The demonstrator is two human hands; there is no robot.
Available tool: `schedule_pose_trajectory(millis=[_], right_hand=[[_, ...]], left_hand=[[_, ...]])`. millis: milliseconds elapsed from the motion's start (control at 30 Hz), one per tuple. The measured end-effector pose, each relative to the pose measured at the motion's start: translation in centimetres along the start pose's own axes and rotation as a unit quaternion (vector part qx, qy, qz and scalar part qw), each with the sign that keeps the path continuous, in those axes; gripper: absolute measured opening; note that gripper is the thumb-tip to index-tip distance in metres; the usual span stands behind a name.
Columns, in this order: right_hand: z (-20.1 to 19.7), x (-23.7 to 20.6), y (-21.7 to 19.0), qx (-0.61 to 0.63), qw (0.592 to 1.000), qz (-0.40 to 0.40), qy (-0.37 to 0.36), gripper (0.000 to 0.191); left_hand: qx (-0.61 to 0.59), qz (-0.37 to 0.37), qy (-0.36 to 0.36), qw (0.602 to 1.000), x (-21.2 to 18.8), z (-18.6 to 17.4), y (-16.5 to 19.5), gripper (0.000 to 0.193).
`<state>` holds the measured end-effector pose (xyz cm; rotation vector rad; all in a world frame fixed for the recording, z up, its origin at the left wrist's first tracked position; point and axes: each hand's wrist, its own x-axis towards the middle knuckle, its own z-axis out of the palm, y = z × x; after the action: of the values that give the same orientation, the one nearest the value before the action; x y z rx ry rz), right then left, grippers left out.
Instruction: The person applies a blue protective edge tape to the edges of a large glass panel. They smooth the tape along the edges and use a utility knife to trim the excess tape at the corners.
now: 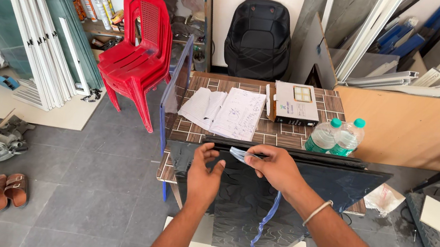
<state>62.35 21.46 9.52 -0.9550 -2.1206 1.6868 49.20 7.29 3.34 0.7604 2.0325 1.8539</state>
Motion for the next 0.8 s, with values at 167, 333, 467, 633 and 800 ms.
schedule_pose_trajectory(millis=[167, 333, 467, 633, 800], right_hand=[[1.2, 1.0, -1.5, -0.046, 0.999, 0.008, -0.027, 0.023], [2.0, 1.2, -2.3, -0.147, 0.988, 0.037, -0.027, 0.027], [2.7, 0.3, -3.2, -0.227, 0.973, 0.037, -0.010, 0.033], [3.3, -2.3, -4.3, -0.311, 0.949, 0.017, 0.040, 0.037], [3.5, -3.2, -4.8, -0.306, 0.950, 0.032, 0.047, 0.032]], left_hand=[[-0.088, -0.006, -0.029, 0.996, 0.3, -0.4, -0.7, 0.040], [-0.132, -0.079, -0.044, 0.987, 0.3, -0.8, -0.4, 0.028], [-0.107, -0.054, -0.026, 0.992, -0.3, -0.6, -0.1, 0.027], [-0.042, 0.038, -0.015, 0.998, -1.1, -0.7, 0.3, 0.023], [0.141, 0.153, -0.065, 0.976, -1.7, -2.8, 1.6, 0.021]])
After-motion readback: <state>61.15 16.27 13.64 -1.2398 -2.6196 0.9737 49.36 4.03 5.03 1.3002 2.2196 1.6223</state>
